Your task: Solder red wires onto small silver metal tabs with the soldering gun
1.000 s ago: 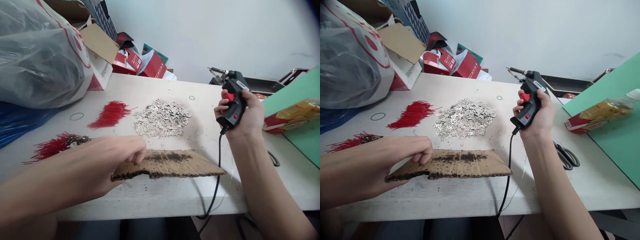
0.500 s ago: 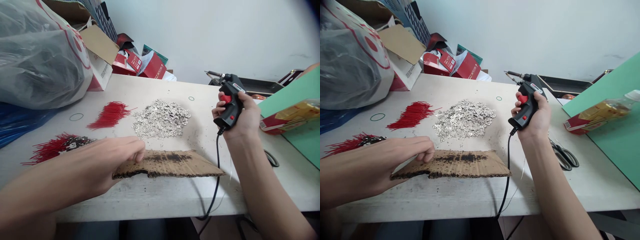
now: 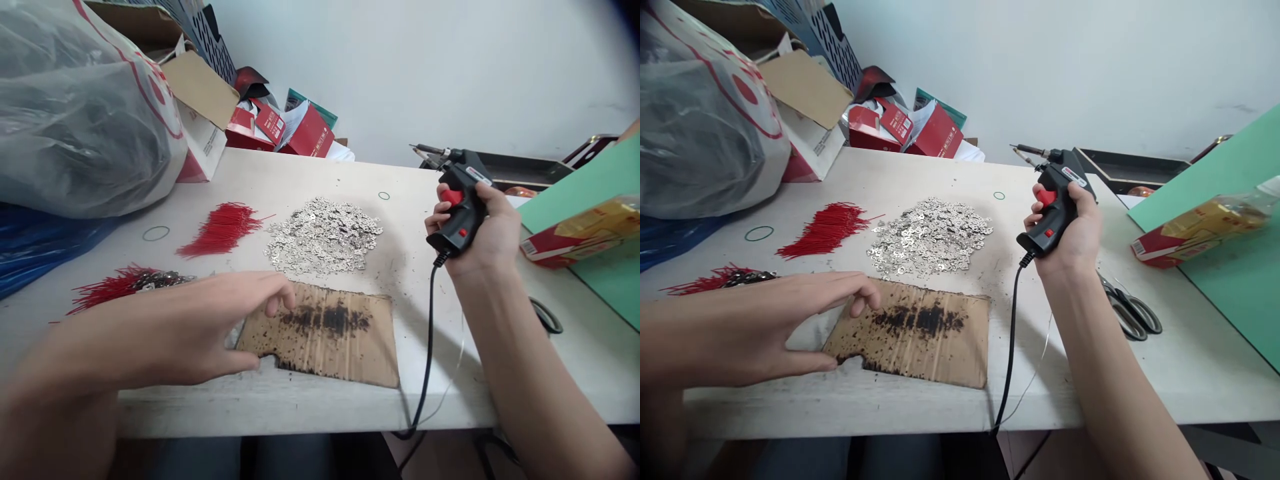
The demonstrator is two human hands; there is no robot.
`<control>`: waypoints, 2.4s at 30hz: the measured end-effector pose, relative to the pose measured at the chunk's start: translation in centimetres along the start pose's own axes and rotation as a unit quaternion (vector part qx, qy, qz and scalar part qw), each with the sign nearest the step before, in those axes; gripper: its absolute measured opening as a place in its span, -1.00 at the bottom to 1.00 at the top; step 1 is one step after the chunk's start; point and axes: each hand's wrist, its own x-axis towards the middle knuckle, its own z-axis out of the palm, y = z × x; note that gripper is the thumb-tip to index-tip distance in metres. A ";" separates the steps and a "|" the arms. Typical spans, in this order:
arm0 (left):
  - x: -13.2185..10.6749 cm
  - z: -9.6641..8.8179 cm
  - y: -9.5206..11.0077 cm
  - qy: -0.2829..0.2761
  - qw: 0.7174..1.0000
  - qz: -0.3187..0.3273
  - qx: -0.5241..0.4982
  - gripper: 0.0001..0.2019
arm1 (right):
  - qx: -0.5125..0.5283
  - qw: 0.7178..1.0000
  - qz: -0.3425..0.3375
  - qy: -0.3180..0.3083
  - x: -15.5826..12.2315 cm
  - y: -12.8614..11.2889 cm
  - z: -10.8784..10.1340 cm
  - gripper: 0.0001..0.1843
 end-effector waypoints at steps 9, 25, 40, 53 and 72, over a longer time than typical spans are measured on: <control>1.9 0.6 0.6 0.001 0.998 -0.011 0.068 -0.12 | -0.006 1.000 0.011 0.001 -0.1 0.1 0.2 -0.73; 2.3 1.8 0.8 -0.001 0.995 -0.022 0.097 -0.16 | -0.021 0.999 0.015 -0.039 0.3 0.5 -0.7 -0.84; 2.5 1.5 1.5 0.009 0.997 0.002 0.080 -0.33 | -0.037 0.998 0.014 -0.043 0.0 0.8 -0.5 -0.83; 2.3 0.8 1.9 0.011 0.998 0.008 0.066 -0.39 | -0.031 0.998 0.043 -0.017 -0.3 0.5 -0.3 -0.83; 2.8 1.0 1.4 -0.034 0.997 -0.035 0.064 -0.18 | -0.041 0.998 0.036 -0.032 0.0 0.8 -0.8 -0.85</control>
